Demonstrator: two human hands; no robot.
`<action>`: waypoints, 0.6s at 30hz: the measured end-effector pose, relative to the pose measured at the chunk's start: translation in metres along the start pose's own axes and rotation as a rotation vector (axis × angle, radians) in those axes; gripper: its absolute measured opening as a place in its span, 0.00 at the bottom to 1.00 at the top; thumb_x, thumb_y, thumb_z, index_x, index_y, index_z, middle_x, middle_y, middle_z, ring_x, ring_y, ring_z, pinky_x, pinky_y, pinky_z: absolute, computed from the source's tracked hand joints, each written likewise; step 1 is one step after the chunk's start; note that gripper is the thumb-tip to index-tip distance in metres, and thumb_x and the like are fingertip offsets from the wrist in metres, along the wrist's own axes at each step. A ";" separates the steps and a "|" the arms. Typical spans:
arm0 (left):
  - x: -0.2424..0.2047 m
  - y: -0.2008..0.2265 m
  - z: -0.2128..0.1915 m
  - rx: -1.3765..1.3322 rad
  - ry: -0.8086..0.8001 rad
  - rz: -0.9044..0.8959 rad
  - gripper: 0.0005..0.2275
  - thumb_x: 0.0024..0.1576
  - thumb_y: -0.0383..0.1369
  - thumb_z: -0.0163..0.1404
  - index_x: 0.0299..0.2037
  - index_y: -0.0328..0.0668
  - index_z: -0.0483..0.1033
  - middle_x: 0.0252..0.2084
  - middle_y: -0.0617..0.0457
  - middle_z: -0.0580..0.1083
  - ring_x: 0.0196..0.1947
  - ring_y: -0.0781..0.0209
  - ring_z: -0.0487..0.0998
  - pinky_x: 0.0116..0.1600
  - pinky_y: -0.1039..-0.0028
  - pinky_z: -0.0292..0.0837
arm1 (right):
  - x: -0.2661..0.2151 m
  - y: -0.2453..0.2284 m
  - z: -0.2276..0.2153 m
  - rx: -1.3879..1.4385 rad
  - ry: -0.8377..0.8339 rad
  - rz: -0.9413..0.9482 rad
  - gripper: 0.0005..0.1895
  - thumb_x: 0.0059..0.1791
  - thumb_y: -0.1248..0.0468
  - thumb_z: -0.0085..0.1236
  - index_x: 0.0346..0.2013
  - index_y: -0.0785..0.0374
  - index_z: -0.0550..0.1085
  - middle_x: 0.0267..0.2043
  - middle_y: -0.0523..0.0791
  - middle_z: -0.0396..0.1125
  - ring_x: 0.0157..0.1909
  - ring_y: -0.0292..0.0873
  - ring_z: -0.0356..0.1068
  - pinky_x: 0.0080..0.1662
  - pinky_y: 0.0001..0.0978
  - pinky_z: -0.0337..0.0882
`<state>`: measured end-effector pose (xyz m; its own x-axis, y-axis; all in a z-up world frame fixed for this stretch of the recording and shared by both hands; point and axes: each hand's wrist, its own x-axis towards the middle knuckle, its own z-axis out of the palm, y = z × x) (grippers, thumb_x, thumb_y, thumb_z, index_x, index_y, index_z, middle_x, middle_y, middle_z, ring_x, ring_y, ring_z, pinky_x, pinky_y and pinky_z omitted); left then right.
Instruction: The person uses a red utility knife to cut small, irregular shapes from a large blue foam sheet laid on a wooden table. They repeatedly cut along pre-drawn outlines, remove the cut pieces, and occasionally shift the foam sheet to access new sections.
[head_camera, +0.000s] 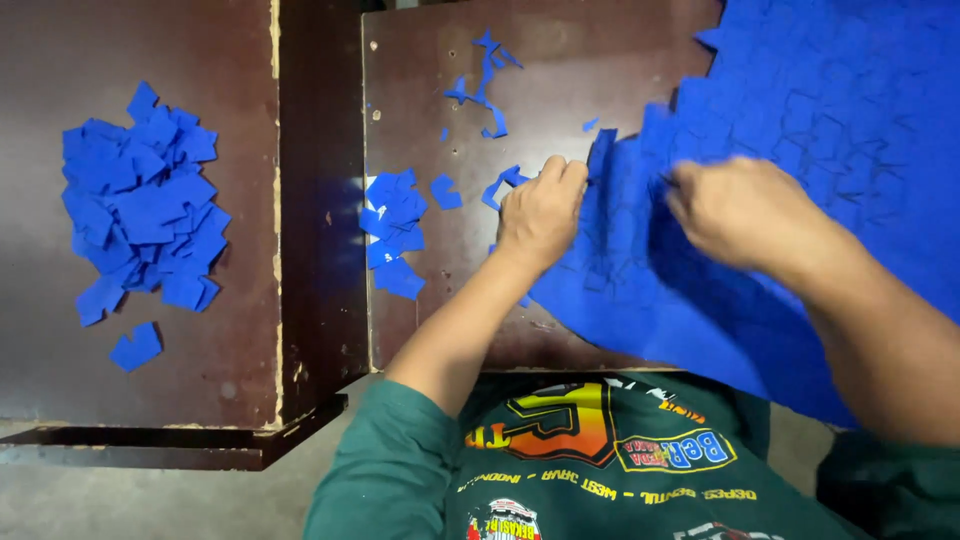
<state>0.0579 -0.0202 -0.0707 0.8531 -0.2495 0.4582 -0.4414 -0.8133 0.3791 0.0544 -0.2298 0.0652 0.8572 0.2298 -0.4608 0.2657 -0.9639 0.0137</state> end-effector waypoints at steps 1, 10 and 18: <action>0.004 -0.003 -0.003 -0.001 0.006 -0.002 0.04 0.61 0.33 0.44 0.36 0.46 0.65 0.33 0.48 0.65 0.21 0.38 0.72 0.18 0.47 0.62 | 0.015 0.001 0.005 -0.005 0.002 -0.001 0.19 0.57 0.51 0.35 0.43 0.60 0.72 0.39 0.61 0.75 0.44 0.72 0.74 0.47 0.63 0.72; 0.034 -0.016 -0.026 -0.166 -0.138 -0.054 0.09 0.57 0.37 0.50 0.46 0.55 0.68 0.37 0.52 0.71 0.32 0.39 0.82 0.37 0.48 0.79 | 0.083 -0.010 0.069 1.583 0.631 0.038 0.13 0.58 0.66 0.43 0.53 0.66 0.72 0.29 0.47 0.67 0.24 0.36 0.66 0.23 0.25 0.70; 0.059 0.005 -0.032 -0.301 -0.478 -0.671 0.08 0.58 0.39 0.50 0.45 0.55 0.73 0.46 0.55 0.77 0.52 0.44 0.80 0.57 0.49 0.72 | 0.074 0.023 0.073 1.281 0.471 0.168 0.12 0.59 0.66 0.45 0.55 0.65 0.72 0.37 0.57 0.72 0.33 0.50 0.75 0.31 0.44 0.79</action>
<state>0.0973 -0.0221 -0.0159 0.9544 -0.0164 -0.2980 0.1984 -0.7109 0.6748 0.0918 -0.2451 -0.0338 0.9738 -0.1257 -0.1897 -0.2236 -0.3737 -0.9002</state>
